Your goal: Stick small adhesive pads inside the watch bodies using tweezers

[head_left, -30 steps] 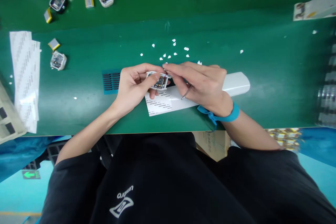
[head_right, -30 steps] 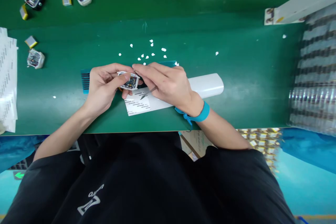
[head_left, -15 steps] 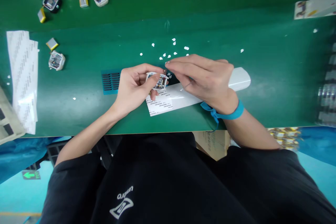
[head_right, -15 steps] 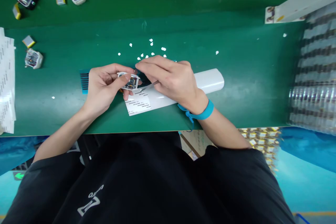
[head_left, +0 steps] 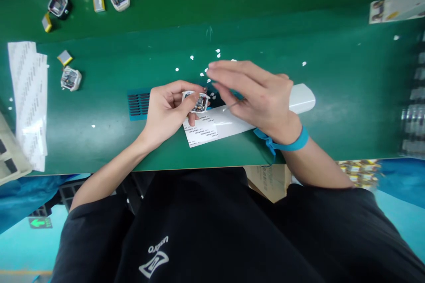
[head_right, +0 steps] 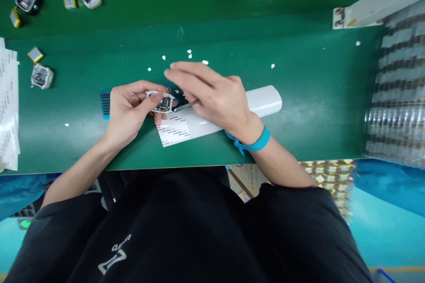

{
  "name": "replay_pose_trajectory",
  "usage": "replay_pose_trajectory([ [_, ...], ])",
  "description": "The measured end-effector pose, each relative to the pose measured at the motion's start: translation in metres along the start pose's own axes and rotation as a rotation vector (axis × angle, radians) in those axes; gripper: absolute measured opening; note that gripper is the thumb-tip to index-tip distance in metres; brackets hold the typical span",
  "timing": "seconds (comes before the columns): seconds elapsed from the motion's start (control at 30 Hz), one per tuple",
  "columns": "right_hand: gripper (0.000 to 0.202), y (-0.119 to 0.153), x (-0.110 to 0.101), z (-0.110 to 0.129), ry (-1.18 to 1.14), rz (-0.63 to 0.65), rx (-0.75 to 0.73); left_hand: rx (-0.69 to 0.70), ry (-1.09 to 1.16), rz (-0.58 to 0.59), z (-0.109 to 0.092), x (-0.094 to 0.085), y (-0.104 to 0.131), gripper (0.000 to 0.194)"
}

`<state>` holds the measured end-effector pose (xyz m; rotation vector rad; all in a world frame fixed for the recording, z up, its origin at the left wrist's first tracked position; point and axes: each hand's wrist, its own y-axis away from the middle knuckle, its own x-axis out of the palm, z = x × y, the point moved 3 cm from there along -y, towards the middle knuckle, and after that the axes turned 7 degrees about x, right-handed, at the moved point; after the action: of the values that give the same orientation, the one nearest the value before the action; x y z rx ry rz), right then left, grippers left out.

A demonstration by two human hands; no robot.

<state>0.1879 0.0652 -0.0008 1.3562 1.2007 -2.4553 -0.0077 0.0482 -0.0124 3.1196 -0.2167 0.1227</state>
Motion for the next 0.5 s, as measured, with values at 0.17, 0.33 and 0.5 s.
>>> replay_pose_trajectory([
  [0.17, 0.033, 0.010, 0.007, -0.009, 0.057, 0.281, 0.002, 0.005, -0.044, 0.032, 0.003, -0.001, 0.001, 0.009],
  [0.33, 0.029, 0.013, 0.002, -0.005, 0.026, 0.086, -0.080, 0.031, -0.064, 0.000, 0.005, -0.002, 0.003, 0.012],
  [0.5, 0.037, 0.017, 0.008, 0.003, 0.043, 0.159, -0.078, 0.041, -0.029, 0.073, 0.000, 0.003, 0.007, 0.024],
])
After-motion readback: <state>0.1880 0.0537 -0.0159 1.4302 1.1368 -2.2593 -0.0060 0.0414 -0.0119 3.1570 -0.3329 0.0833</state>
